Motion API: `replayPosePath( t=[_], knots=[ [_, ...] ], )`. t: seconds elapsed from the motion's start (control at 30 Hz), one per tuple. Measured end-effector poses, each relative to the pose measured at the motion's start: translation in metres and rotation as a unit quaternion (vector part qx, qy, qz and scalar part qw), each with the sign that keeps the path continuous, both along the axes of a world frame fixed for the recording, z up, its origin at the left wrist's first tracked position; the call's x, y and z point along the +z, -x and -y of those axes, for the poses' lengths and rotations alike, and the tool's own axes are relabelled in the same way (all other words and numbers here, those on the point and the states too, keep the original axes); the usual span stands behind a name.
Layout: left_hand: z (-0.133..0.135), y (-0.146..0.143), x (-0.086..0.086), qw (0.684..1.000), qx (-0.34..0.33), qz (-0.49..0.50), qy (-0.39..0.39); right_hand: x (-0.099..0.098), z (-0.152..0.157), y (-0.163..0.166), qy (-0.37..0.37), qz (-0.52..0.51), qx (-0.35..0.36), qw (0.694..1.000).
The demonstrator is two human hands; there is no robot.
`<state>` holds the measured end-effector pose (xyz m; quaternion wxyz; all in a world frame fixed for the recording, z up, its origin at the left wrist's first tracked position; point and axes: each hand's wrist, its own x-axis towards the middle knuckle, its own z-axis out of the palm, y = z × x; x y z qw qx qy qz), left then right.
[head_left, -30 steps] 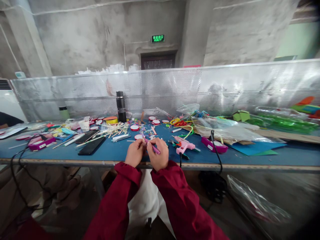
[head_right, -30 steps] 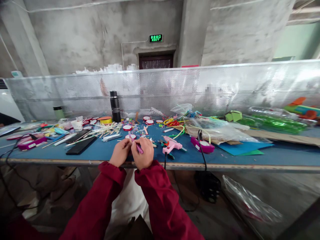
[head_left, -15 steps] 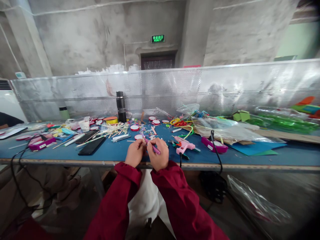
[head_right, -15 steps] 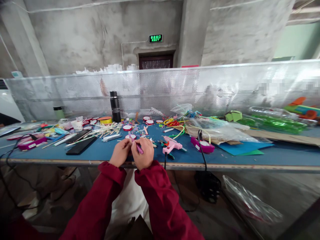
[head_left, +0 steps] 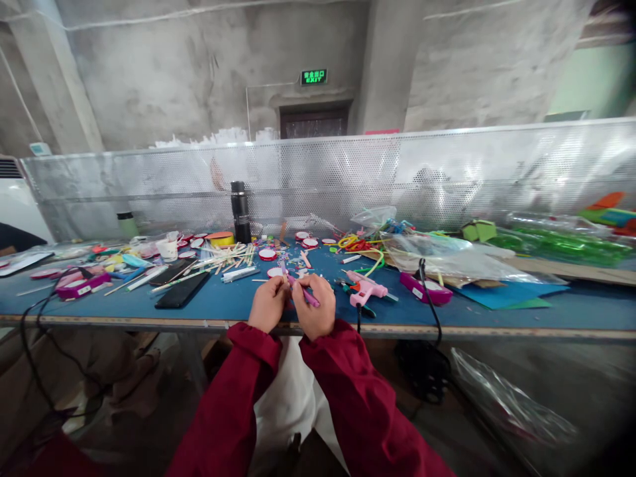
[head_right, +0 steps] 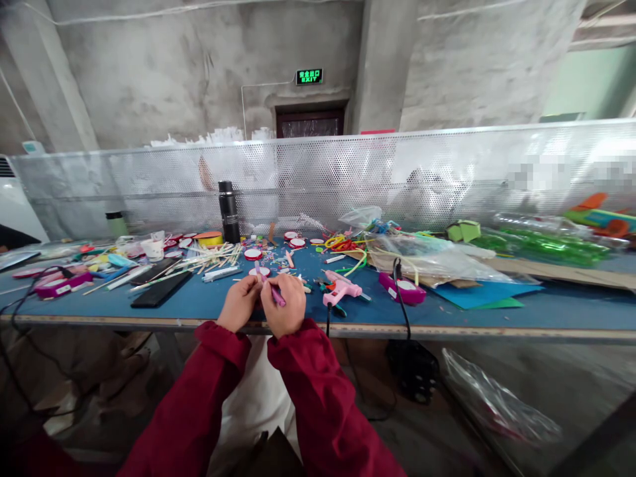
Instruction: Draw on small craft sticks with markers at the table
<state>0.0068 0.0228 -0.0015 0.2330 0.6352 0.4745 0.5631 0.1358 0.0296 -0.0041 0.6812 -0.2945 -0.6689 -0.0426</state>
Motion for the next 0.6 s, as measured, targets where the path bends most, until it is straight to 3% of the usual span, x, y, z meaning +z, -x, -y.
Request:
replayPosePath(
  t=[0.6],
  knots=[
    [-0.0007,0.0011,-0.0001,1.0,0.003,-0.001,0.0,0.0012,0.0005,-0.0001,0.002,0.014,0.004,1.0]
  ],
)
